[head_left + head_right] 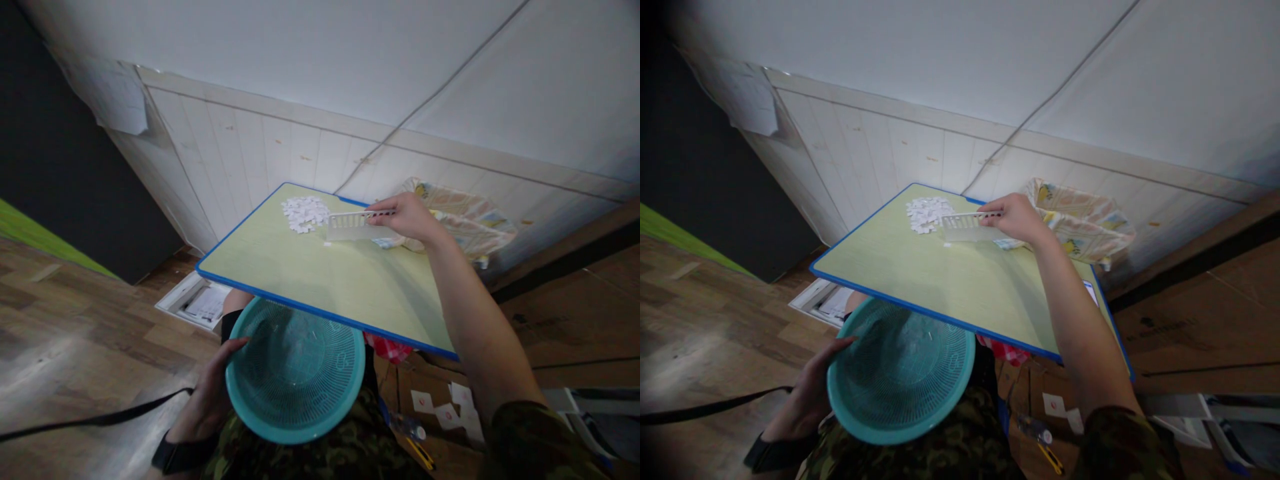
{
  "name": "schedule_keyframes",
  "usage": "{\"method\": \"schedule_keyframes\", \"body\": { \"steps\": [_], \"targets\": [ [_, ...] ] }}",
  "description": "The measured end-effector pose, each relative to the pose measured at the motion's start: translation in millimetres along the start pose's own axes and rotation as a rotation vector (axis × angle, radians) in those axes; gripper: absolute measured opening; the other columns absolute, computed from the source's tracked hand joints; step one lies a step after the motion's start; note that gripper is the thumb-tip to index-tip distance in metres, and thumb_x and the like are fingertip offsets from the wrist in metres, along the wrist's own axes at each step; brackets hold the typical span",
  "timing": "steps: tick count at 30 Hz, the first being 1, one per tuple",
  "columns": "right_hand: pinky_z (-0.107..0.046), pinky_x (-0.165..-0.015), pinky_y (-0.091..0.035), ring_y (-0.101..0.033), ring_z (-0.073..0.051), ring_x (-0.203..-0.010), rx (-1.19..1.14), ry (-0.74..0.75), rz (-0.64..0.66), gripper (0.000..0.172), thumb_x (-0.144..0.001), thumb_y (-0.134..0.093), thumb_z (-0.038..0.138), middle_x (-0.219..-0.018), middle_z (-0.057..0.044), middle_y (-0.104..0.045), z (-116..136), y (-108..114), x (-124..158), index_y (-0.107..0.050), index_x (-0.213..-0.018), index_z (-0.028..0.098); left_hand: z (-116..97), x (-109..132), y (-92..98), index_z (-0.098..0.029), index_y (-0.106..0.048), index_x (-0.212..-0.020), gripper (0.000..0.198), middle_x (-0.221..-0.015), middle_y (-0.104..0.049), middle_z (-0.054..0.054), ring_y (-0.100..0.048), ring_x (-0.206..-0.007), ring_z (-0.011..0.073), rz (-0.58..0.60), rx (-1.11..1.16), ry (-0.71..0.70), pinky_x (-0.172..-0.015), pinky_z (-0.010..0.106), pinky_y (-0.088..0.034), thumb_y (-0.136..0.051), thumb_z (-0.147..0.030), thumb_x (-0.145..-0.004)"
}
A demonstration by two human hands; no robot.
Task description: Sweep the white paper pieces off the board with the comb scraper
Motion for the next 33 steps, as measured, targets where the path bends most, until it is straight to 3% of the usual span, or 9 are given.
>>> {"method": "schedule_keyframes", "body": {
  "steps": [11, 17, 21, 25, 30, 33],
  "targets": [
    [-0.027, -0.065, -0.048, -0.067, -0.02, -0.073, 0.018, 0.021, 0.076, 0.033, -0.073, -0.07, 0.03, -0.087, -0.004, -0.076, 6, -3, -8, -0.076, -0.103, 0.017, 0, 1, -2.0, -0.01, -0.072, -0.079, 0.013, -0.063, -0.075, 0.01, -0.07, -0.054, 0.0233, 0.021, -0.004, 0.016, -0.059, 0.036, -0.059, -0.064, -0.02, -0.08],
    [-0.031, -0.069, -0.049, -0.068, -0.023, -0.076, 0.22, 0.012, 0.001, 0.034, -0.073, -0.067, 0.028, -0.084, -0.004, -0.076, 12, 2, -11, -0.076, -0.104, 0.019, 0, 0, -2.9, -0.008, -0.073, -0.082, 0.015, -0.065, -0.076, 0.013, -0.071, -0.057, 0.0268, 0.019, -0.005, 0.017, -0.062, 0.04, -0.06, -0.062, -0.018, -0.081],
    [-0.03, -0.066, -0.049, -0.068, -0.023, -0.076, 0.255, 0.03, 0.074, 0.035, -0.074, -0.066, 0.029, -0.082, -0.005, -0.076, 25, 6, -6, -0.076, -0.105, 0.018, 3, -6, 1.9, -0.008, -0.073, -0.084, 0.016, -0.068, -0.077, 0.014, -0.073, -0.06, 0.0298, 0.043, -0.012, 0.049, -0.065, 0.044, -0.06, -0.064, -0.02, -0.08],
    [-0.029, -0.063, -0.049, -0.067, -0.023, -0.072, 0.202, 0.027, 0.122, 0.036, -0.073, -0.067, 0.031, -0.081, -0.004, -0.075, 32, 8, -5, -0.076, -0.105, 0.017, 5, -8, 4.5, -0.009, -0.074, -0.089, 0.018, -0.067, -0.077, 0.012, -0.073, -0.06, 0.0298, 0.044, 0.002, 0.066, -0.064, 0.044, -0.06, -0.065, -0.022, -0.079],
    [-0.029, -0.063, -0.047, -0.067, -0.022, -0.072, 0.241, 0.0, 0.099, 0.036, -0.074, -0.064, 0.029, -0.08, -0.005, -0.075, 27, 5, -9, -0.076, -0.104, 0.016, 2, -4, 1.8, -0.01, -0.072, -0.078, 0.012, -0.064, -0.076, 0.012, -0.07, -0.053, 0.0264, 0.034, 0.008, 0.038, -0.059, 0.04, -0.06, -0.062, -0.018, -0.08],
    [-0.029, -0.062, -0.045, -0.067, -0.023, -0.073, 0.313, 0.003, 0.075, 0.035, -0.074, -0.063, 0.03, -0.08, -0.007, -0.075, 28, 4, -9, -0.077, -0.102, 0.014, 1, -3, -0.4, -0.008, -0.072, -0.088, 0.016, -0.067, -0.077, 0.013, -0.072, -0.056, 0.0284, 0.036, 0.0, 0.035, -0.059, 0.041, -0.06, -0.061, -0.018, -0.081]
  ]
}}
Point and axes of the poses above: each hand's wrist, its own x-axis away from the middle knuckle, its own y-axis out of the back of the hand, z = x × y, the point moved 5 cm from there along -x, towards the middle knuckle
